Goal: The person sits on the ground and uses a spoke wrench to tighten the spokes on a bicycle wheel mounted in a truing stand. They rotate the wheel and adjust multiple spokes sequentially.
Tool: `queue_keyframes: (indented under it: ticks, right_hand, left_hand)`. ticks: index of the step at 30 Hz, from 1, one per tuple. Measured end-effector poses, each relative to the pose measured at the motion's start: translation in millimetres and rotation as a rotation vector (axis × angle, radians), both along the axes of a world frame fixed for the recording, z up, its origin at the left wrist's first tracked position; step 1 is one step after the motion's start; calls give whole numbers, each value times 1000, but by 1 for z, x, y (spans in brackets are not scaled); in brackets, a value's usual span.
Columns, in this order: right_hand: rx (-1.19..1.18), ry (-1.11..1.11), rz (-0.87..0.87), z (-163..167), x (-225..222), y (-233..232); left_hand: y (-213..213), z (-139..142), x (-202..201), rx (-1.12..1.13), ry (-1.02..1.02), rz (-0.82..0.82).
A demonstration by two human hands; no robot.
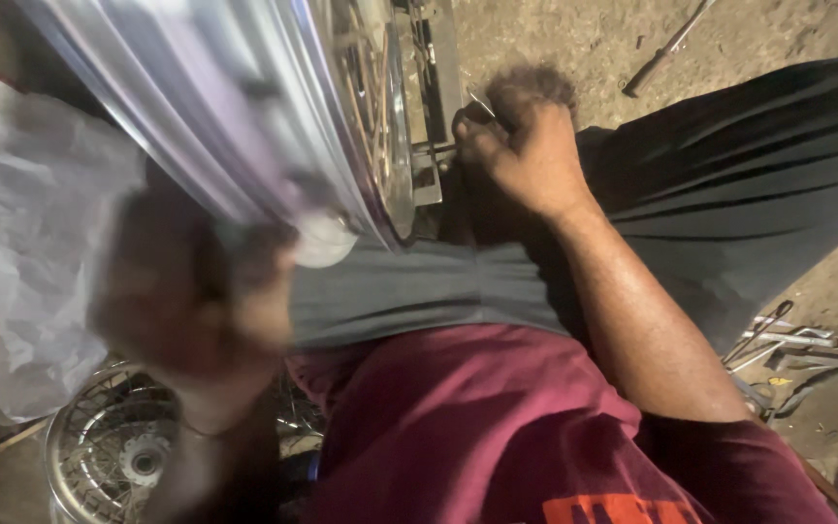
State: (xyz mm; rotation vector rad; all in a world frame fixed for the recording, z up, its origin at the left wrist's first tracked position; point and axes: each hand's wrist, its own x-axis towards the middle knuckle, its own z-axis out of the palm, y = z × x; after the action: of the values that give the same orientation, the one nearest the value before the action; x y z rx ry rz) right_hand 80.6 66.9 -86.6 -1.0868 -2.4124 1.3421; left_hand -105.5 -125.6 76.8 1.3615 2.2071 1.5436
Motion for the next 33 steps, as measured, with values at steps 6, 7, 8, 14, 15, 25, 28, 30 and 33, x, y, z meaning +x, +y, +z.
queue_keyframes:
  ticks: [6,7,8,14,15,25,28,30,33]
  right_hand:
    - [48,85,20,-1,2,0]
    - [50,61,23,-1,2,-1]
    - [52,36,28,0,2,-1]
    - [144,65,49,5,0,-1]
    - [170,88,49,5,0,0]
    - [149,102,104,10,0,-2]
    - [51,30,78,12,3,-5]
    - [46,33,104,17,5,-7]
    - [248,232,258,37,7,-8]
  left_hand:
    - [-27,-25,39,-370,62,46]
    - [-29,-37,40,-376,121,16]
    - [-32,-51,41,-382,178,-14]
    - [-45,-123,33,-517,111,-58]
    - [-47,-129,32,-512,142,-72]
    - [-41,-140,29,-560,240,-123]
    - [-35,-116,26,-547,146,-198]
    - [-33,-92,24,-468,-11,-234]
    - [-28,-57,27,-272,-191,-203]
